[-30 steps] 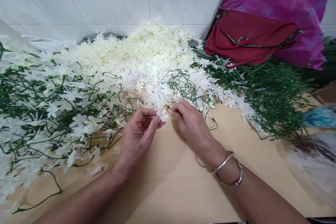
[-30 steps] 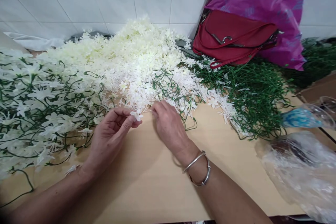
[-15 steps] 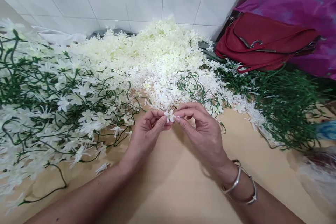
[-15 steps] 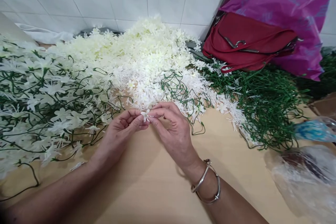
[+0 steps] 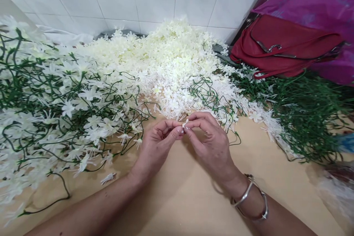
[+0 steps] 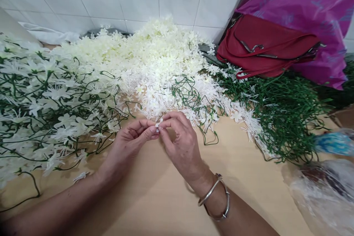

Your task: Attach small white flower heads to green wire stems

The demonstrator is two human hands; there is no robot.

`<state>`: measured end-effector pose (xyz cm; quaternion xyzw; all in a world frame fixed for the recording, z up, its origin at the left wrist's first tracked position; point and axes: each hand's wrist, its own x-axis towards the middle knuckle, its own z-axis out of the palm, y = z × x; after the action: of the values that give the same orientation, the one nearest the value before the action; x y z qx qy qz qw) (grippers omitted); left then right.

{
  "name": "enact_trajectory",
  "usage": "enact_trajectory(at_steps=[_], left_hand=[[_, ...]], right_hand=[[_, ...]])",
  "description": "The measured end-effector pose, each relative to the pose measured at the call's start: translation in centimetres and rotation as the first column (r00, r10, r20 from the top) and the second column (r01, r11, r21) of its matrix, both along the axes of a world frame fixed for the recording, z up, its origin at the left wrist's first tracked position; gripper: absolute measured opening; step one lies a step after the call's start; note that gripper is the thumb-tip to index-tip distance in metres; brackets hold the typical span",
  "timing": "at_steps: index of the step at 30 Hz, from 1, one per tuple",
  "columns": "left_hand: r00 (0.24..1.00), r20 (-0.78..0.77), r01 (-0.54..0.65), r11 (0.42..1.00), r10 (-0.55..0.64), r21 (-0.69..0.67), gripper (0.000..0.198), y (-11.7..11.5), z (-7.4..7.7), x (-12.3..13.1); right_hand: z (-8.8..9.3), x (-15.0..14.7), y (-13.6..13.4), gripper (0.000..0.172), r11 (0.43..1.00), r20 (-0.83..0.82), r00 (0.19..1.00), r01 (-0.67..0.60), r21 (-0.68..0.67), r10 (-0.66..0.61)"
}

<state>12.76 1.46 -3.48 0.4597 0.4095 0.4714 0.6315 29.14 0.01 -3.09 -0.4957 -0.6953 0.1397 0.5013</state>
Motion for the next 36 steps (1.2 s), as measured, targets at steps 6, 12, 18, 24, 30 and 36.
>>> enact_trajectory(at_steps=[6,12,18,24,30,36], left_hand=[[1.000,-0.013,0.028,0.996,-0.027,0.083,0.011,-0.3,-0.7,0.2],[0.995,-0.093,0.064,0.978,-0.046,0.199,0.011,-0.6,-0.8,0.1],[0.964,-0.159,-0.154,0.934,0.214,0.323,0.025,0.3,-0.1,-0.6],[0.813,-0.375,-0.124,0.761,0.446,0.637,0.019,2.4,-0.7,-1.7],[0.615,-0.623,0.177,0.685,0.483,0.706,0.020,3.5,-1.6,-2.3],[0.532,-0.768,0.441,0.657,0.357,0.611,0.017,3.1,-1.1,-2.4]], right_hand=[[0.2,0.1,0.0,0.023,0.986,-0.124,0.991,0.031,-0.161,-0.052],[-0.2,0.9,0.4,0.014,0.985,-0.215,0.976,-0.075,-0.153,0.041],[-1.0,1.1,0.5,0.007,0.974,-0.328,0.945,-0.076,-0.215,0.001],[0.0,0.8,0.1,0.011,0.955,-0.142,0.986,-0.129,-0.268,0.093],[-0.2,0.8,0.1,0.014,0.938,-0.070,0.987,-0.158,-0.308,0.144],[-1.0,1.0,0.5,0.011,0.931,-0.108,0.987,-0.147,-0.335,0.117]])
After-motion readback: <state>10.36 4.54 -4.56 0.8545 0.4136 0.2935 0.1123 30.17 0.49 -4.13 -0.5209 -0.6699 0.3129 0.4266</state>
